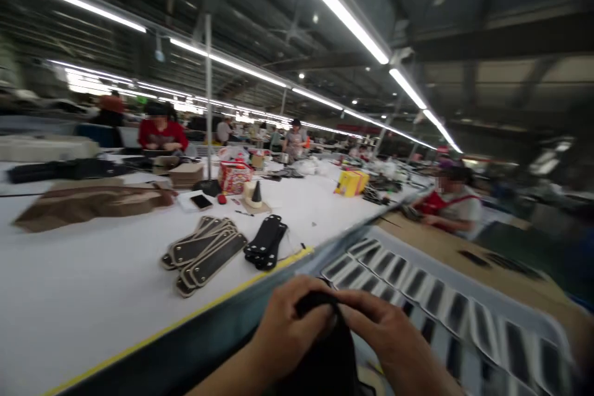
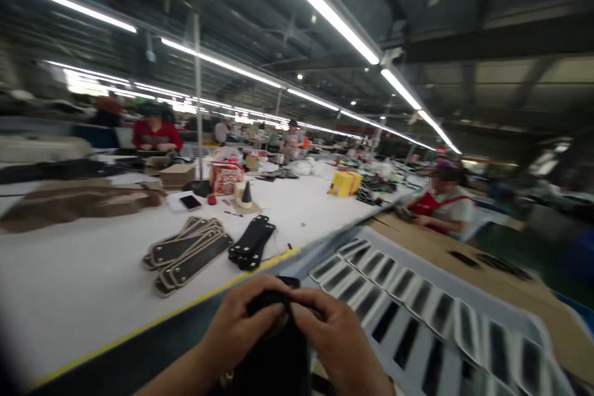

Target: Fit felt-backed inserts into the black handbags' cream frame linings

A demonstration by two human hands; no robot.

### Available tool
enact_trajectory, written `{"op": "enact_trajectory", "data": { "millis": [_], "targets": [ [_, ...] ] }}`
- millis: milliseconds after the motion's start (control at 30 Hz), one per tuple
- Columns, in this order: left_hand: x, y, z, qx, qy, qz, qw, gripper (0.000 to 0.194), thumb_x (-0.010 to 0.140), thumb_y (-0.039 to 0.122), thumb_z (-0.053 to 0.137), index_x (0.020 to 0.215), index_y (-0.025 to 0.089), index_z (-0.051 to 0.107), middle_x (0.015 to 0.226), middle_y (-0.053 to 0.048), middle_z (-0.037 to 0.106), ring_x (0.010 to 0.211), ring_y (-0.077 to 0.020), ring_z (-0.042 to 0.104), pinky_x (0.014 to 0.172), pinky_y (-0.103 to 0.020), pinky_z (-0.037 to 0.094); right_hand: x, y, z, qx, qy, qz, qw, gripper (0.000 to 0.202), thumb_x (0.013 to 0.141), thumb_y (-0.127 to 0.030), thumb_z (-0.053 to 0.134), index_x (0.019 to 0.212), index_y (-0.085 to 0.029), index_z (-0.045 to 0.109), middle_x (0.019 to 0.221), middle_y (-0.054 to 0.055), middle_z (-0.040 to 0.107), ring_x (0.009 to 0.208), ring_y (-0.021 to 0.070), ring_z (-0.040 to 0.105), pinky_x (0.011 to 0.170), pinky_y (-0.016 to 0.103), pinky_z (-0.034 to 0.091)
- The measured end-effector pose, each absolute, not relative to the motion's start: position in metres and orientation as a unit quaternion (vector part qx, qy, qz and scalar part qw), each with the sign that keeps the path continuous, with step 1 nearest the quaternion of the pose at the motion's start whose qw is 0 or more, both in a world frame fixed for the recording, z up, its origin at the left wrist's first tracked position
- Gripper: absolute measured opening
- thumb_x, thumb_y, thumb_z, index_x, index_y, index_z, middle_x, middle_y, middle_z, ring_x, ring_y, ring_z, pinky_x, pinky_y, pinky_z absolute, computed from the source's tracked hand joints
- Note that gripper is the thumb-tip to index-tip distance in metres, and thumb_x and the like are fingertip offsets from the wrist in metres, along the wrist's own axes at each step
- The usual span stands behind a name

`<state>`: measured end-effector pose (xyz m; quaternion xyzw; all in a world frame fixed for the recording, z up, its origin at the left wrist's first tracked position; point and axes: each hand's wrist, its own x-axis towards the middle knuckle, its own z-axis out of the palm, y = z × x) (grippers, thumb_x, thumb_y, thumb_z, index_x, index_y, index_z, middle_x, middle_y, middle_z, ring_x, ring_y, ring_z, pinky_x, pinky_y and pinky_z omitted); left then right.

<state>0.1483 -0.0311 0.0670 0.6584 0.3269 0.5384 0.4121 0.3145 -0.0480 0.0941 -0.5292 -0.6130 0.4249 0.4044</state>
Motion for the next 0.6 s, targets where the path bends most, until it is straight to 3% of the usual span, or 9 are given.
{"op": "enact_trajectory", "data": {
  "millis": [100, 333, 600],
  "targets": [
    [0.146, -0.023, 0.062, 0.692, 0.326, 0.508, 0.395, 0.017, 0.079, 0.019, 0.056, 0.093, 0.023, 0.066, 0.093, 0.0, 0.067, 0.09, -0.016, 0.06, 0.083, -0.024, 0.044, 0.309, -0.047, 0.093, -0.5, -0.579, 0.473, 0.436, 0.028, 0.073, -0.035, 0.065, 0.095, -0.019, 0.071, 0.093, 0.003, 0.07, 0.089, 0.0197, 0.063, 0.083, 0.03, 0.047],
    [0.151, -0.021, 0.055, 0.713, 0.349, 0.48, 0.374, 0.017, 0.082, 0.027, 0.055, 0.096, 0.023, 0.064, 0.098, -0.001, 0.066, 0.095, -0.0183, 0.06, 0.086, -0.026, 0.043, 0.317, -0.047, 0.081, -0.506, -0.568, 0.454, 0.464, 0.025, 0.07, -0.031, 0.065, 0.09, -0.018, 0.072, 0.089, 0.002, 0.068, 0.084, 0.0181, 0.06, 0.08, 0.029, 0.045],
    [0.162, -0.016, 0.058, 0.708, 0.358, 0.475, 0.38, 0.015, 0.081, 0.026, 0.056, 0.092, 0.022, 0.065, 0.094, -0.001, 0.066, 0.093, -0.0186, 0.058, 0.083, -0.027, 0.043, 0.317, -0.037, 0.082, -0.555, -0.585, 0.349, 0.476, 0.017, 0.065, -0.026, 0.057, 0.073, -0.017, 0.069, 0.076, 0.002, 0.066, 0.075, 0.0181, 0.058, 0.073, 0.028, 0.045]
  ]
}}
